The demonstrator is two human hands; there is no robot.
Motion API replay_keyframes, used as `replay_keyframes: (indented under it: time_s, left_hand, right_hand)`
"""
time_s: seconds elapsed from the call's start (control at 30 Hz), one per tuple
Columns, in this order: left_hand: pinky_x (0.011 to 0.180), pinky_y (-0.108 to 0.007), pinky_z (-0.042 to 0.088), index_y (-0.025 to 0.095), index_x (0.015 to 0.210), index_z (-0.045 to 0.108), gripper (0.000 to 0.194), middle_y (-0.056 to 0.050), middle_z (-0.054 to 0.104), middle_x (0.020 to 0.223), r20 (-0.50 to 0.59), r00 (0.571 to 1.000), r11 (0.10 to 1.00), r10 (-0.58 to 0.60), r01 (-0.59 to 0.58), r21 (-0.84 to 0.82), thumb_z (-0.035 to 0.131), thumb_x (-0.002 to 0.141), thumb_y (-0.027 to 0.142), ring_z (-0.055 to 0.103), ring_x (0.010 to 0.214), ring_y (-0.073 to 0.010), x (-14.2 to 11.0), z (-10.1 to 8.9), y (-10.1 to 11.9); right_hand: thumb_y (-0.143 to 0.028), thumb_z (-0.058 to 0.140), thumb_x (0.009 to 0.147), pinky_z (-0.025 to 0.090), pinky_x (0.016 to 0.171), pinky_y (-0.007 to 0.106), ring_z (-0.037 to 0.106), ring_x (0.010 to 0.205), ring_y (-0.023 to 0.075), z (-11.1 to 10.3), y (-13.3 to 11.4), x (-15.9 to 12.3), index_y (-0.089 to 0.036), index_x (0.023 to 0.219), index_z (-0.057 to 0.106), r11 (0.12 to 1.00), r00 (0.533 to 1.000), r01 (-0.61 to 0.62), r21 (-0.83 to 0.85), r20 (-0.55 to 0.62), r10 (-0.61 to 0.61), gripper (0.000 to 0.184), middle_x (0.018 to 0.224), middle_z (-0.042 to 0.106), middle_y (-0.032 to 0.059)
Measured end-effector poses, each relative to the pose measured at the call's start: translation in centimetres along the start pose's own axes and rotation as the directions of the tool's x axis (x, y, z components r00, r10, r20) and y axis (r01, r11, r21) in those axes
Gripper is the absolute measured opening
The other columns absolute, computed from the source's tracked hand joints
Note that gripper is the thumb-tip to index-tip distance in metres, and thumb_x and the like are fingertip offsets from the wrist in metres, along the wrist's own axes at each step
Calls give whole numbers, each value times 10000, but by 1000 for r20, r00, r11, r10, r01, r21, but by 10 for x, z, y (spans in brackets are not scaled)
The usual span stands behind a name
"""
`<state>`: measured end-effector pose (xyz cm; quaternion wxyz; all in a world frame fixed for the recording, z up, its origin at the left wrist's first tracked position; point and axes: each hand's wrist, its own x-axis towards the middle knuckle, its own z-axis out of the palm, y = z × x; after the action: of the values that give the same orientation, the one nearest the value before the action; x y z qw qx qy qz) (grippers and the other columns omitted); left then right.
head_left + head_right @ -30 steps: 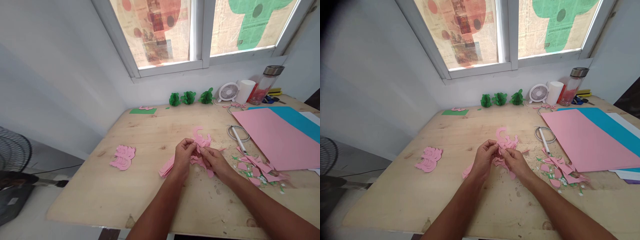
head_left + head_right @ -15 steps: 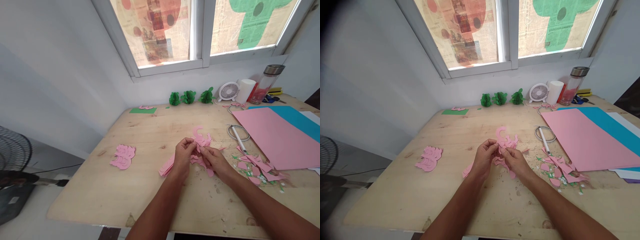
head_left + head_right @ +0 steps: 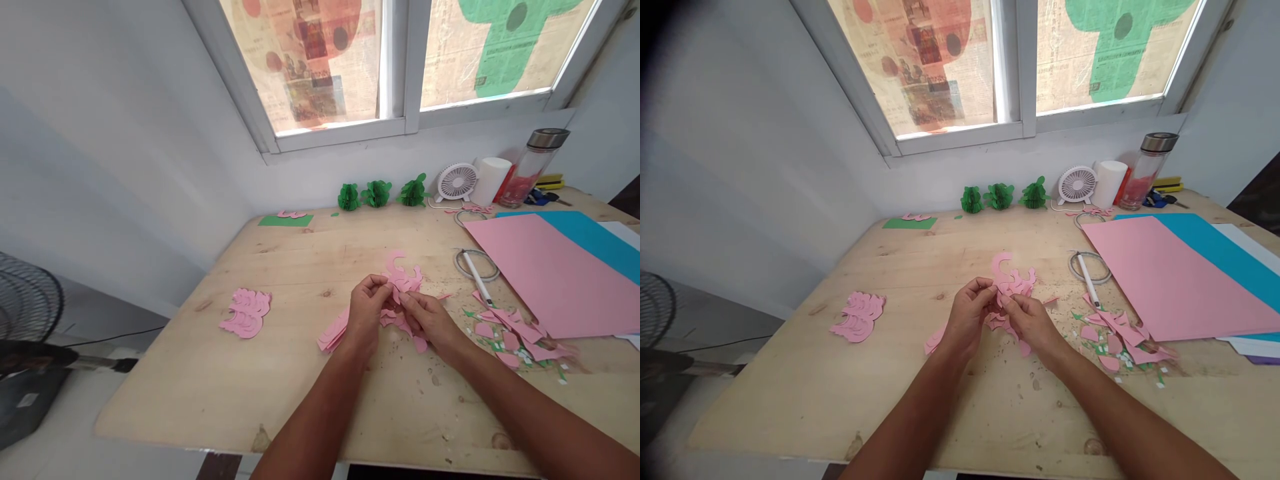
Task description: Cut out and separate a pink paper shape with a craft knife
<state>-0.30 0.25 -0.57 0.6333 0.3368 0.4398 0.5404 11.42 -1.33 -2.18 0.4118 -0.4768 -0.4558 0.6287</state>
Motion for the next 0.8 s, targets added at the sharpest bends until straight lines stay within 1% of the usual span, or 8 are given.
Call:
replay_keyframes:
  time_s: [0.23, 0.8]
  left_hand:
    - [488, -219, 418, 151, 707, 509, 235, 38, 514, 523, 8, 1000, 1000, 3, -2, -6, 670, 592, 278, 483, 446, -80, 0, 0, 0]
    - [485, -222, 421, 150, 700, 514, 252, 33, 519, 537, 5, 1000, 1000, -6, 6, 3, 682, 580, 295, 485, 451, -80, 1, -1, 0]
  right_hand:
    - [-509, 531, 757, 135, 362, 193, 228, 380, 54, 0, -1, -1, -175, 600, 434, 1000, 1000, 5, -4, -1, -5, 381, 416, 291, -85]
    - [-550, 527, 736, 138, 368, 206, 214, 376, 60, 0, -1, 0, -185, 601, 425, 1000, 1000, 22, -16, 5, -21, 403, 422, 274, -86]
